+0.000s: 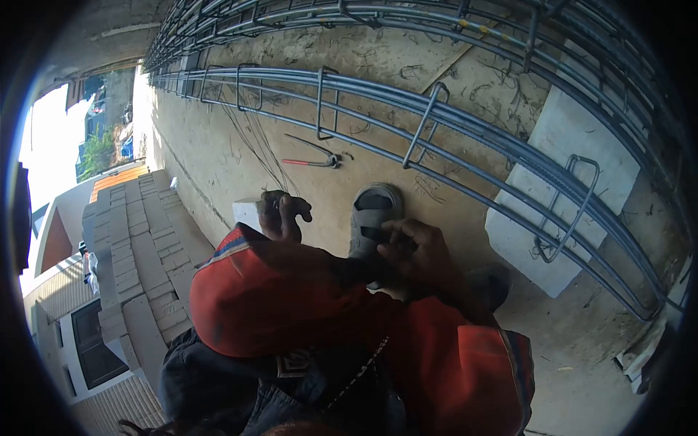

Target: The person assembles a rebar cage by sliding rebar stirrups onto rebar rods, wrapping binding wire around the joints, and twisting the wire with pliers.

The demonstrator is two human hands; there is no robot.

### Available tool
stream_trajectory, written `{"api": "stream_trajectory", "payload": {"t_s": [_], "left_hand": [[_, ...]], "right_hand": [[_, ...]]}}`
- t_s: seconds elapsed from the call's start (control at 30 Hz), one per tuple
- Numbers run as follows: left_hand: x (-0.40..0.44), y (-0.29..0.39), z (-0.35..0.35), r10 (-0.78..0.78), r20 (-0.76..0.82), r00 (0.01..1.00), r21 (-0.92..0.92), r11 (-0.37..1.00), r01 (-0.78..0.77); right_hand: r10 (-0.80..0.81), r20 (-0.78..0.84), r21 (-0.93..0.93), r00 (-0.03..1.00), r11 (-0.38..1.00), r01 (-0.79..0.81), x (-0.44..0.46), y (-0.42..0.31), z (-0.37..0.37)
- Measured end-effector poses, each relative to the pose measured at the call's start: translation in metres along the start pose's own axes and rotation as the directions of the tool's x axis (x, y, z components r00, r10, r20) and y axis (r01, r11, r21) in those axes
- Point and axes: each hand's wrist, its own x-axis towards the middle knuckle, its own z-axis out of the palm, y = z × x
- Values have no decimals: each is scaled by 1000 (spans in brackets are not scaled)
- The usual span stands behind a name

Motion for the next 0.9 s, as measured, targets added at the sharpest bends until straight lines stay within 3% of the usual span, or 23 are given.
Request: {"api": "stream_trajectory", "payload": {"t_s": [0.07,0.17,0.23,0.27,0.3,0.37,0.4,0.43,0.47,0.53,0.67,0.73,0.77,0.87,0.9], "left_hand": [[-16,-10,10,126,348,929,74,984,-161],[3,-17,23,-36,747,664,32,999,19],[5,-34,31,-52,866,497,78,996,-32],[7,-42,35,-56,909,413,95,993,-73],[11,-49,39,-60,944,324,104,987,-121],[13,-56,47,8,986,164,18,987,-157],[12,-58,53,46,995,83,-32,985,-168],[13,-49,61,-19,999,26,23,988,-153],[12,-54,67,44,999,-28,-49,976,-210],[11,-73,76,164,979,-126,-196,929,-315],[20,-67,86,192,967,-166,-241,899,-364],[30,-48,93,34,957,-290,-176,860,-480],[33,-45,94,-35,951,-307,-142,832,-536],[46,-44,98,-201,939,-279,-55,713,-699],[52,-42,99,-92,965,-244,-114,692,-713]], "right_hand": [[-135,-204,-66,970,990,124,16,-14,9],[-81,-195,154,977,982,112,23,-19,13],[116,-31,140,993,984,-110,12,-17,3],[112,-17,133,994,985,-109,7,-13,-2],[108,-3,125,994,986,-107,2,-10,-7],[-72,-119,99,990,992,84,-15,1,-10],[-20,-168,198,986,979,54,-24,0,-9],[28,-215,296,976,955,38,-26,-9,-6],[72,-260,392,963,919,37,-29,-15,-5],[182,-360,221,915,969,-106,-39,-2,-2],[329,-494,112,805,942,-316,-68,25,-3],[383,-454,66,804,915,-398,-84,19,-12],[415,-430,47,802,897,-439,-92,17,-15],[515,-323,-301,794,740,-602,-109,18,-23],[464,-360,-422,809,693,-585,-112,15,-23]]}}
